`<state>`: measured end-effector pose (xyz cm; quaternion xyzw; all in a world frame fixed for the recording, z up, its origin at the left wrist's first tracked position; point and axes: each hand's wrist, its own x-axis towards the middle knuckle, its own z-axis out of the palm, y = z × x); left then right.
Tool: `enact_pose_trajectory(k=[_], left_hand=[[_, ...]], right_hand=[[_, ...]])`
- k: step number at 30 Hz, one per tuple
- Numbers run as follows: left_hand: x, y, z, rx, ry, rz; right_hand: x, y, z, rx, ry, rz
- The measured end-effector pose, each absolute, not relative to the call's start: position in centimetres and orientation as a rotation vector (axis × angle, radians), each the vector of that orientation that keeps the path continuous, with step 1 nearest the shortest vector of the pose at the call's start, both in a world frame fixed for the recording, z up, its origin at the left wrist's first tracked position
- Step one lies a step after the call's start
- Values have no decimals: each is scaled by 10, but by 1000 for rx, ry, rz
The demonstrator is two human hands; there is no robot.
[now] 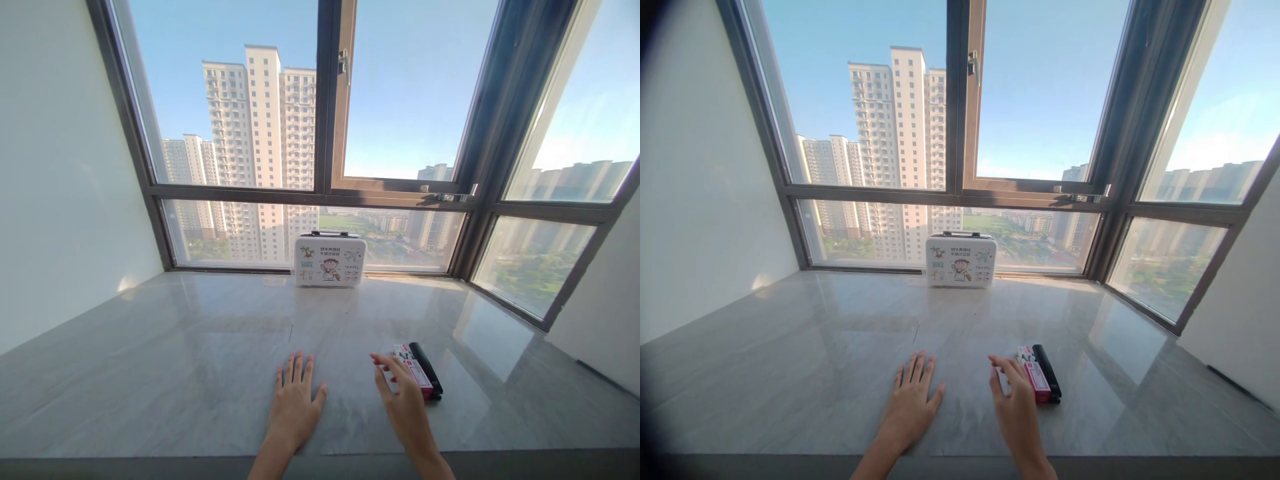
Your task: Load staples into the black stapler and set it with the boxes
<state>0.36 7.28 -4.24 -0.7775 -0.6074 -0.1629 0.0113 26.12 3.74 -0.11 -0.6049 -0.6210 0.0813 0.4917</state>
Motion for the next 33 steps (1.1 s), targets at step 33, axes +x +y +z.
enact_pose_trajectory(k=[33], left_hand=[[6, 71, -22, -2090, -2131, -1173]], right_hand=[[216, 61, -25, -1632, -1447, 544]])
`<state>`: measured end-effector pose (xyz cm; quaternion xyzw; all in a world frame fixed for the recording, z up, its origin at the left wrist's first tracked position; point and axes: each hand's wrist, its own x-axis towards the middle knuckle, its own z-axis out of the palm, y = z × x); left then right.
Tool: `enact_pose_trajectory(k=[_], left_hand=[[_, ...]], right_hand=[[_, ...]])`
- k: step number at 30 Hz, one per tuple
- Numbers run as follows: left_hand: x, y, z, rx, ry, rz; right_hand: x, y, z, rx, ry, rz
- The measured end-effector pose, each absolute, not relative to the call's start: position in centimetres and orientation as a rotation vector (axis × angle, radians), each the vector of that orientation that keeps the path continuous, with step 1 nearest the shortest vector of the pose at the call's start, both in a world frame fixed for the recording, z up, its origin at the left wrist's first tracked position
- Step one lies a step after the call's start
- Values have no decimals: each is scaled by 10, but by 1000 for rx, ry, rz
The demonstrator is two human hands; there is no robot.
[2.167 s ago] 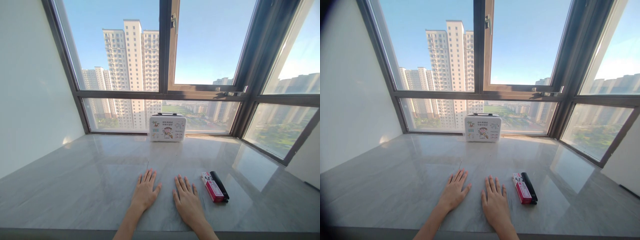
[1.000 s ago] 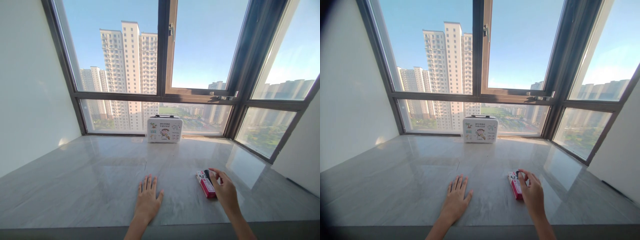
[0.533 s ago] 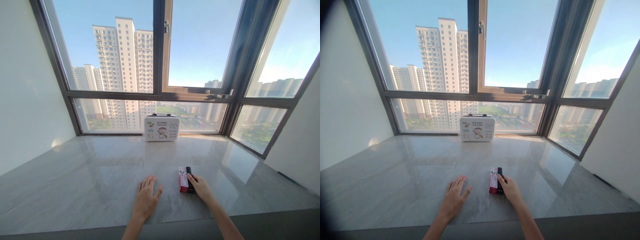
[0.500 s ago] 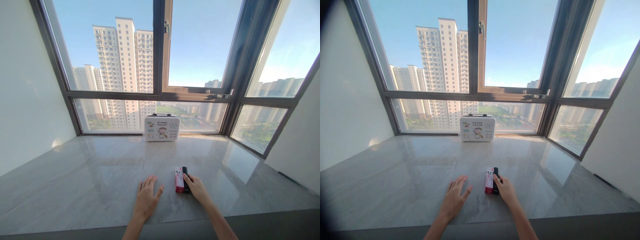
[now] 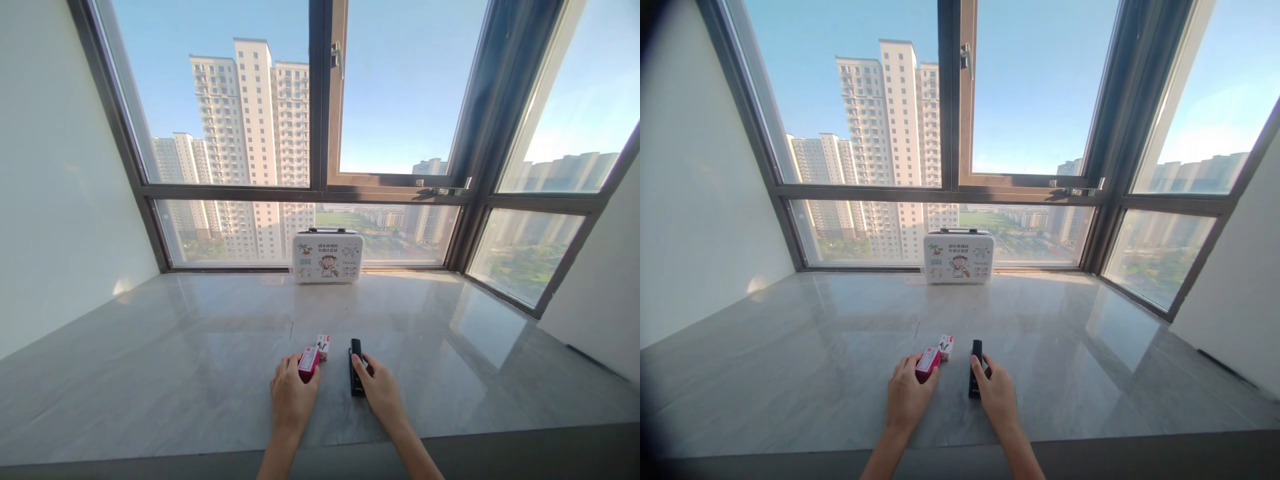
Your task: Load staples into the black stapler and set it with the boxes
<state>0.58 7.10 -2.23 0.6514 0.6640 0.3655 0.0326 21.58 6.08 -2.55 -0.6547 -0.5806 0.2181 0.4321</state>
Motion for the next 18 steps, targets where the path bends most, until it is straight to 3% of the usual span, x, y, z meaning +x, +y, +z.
enact_pose_trajectory(k=[4, 11, 18], left_hand=[[-10, 87, -21, 1955, 2109, 1201], [-16, 119, -15, 1915, 2242, 1012], [-49, 71, -16, 1834, 2342, 1238]], right_hand=[[213, 54, -25, -1627, -1436, 523], [212, 54, -21, -1638, -1421, 512], [213, 54, -26, -1608, -1446, 498]])
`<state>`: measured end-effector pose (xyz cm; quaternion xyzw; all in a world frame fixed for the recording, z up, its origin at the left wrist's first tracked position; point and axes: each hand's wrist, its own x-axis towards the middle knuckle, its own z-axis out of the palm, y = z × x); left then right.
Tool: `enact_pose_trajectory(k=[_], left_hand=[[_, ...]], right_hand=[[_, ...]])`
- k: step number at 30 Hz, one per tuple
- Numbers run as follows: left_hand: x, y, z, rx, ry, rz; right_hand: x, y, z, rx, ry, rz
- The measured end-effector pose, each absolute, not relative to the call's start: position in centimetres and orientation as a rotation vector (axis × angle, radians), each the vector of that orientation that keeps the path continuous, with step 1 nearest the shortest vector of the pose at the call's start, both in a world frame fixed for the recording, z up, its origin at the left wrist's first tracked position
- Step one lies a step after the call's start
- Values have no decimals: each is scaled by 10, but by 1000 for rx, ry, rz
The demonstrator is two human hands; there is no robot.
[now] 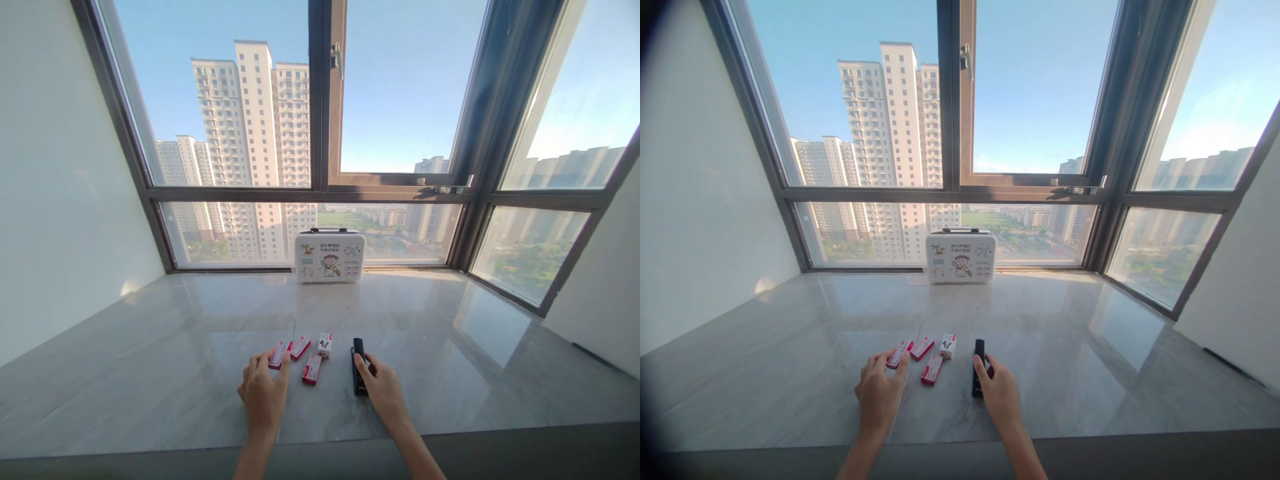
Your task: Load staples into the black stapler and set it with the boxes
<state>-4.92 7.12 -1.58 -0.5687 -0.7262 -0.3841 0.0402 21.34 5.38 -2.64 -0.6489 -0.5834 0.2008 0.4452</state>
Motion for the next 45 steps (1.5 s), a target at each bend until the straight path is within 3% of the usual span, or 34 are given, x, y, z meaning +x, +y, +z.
enact_pose_trajectory(k=[5, 12, 16, 22, 27, 33, 37, 45], left_hand=[[-71, 36, -21, -1788, -2246, -848], [-2, 42, 3, -2257, -1839, -851], [22, 63, -1, -2262, -1854, -854], [15, 55, -14, -2220, -2020, -882], [10, 38, -6, -2773, -1718, -913], [-1, 38, -3, -2947, -1605, -903], [-12, 39, -7, -2931, -1616, -919], [-21, 42, -8, -2927, -1623, -882]], right_hand=[[213, 52, -27, -1625, -1450, 483], [210, 47, -23, -1648, -1446, 464], [213, 45, -26, -1672, -1416, 492], [242, 55, -20, -1675, -1474, 482], [236, 70, 3, -1487, -1770, 503], [177, 64, 15, -1446, -1822, 490], [151, 66, 18, -1495, -1590, 388], [218, 62, 1, -1047, -773, 919]])
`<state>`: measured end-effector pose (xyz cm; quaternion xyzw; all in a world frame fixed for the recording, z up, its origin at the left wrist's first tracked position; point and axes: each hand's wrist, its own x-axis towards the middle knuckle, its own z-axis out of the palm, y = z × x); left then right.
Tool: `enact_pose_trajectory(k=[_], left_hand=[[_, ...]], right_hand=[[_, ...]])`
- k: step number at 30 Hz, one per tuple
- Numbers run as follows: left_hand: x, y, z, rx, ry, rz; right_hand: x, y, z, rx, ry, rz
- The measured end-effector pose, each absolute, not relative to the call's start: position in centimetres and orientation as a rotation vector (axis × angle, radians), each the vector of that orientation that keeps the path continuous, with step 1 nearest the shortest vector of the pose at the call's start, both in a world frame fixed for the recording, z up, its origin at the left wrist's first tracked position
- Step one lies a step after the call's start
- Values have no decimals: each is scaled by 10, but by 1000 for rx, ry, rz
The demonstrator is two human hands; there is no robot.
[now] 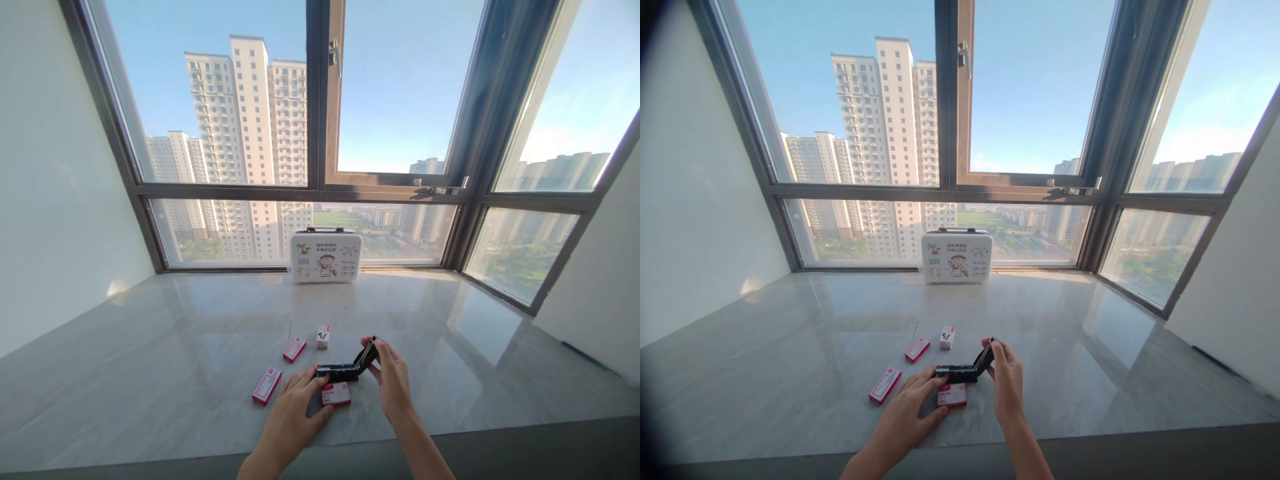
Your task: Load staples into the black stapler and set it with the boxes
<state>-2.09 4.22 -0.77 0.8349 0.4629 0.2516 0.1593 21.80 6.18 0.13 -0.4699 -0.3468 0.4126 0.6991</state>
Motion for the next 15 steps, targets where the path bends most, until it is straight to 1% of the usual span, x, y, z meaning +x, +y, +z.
enact_pose_trajectory(k=[3, 6, 9, 12, 15], left_hand=[[-22, 40, -5, 2340, 1329, 771], [-22, 39, -4, 2298, 1331, 774], [-21, 40, -4, 2266, 1337, 775], [-20, 42, -5, 2237, 1338, 799], [-22, 44, -6, 2214, 1321, 811]], right_hand=[[254, 46, -20, -1096, -606, 1039], [262, 36, -35, -1334, -633, 1015], [239, 35, -41, -1605, -1048, 1028], [209, 39, -44, -1616, -1489, 958], [202, 42, -44, -1614, -1574, 813]])
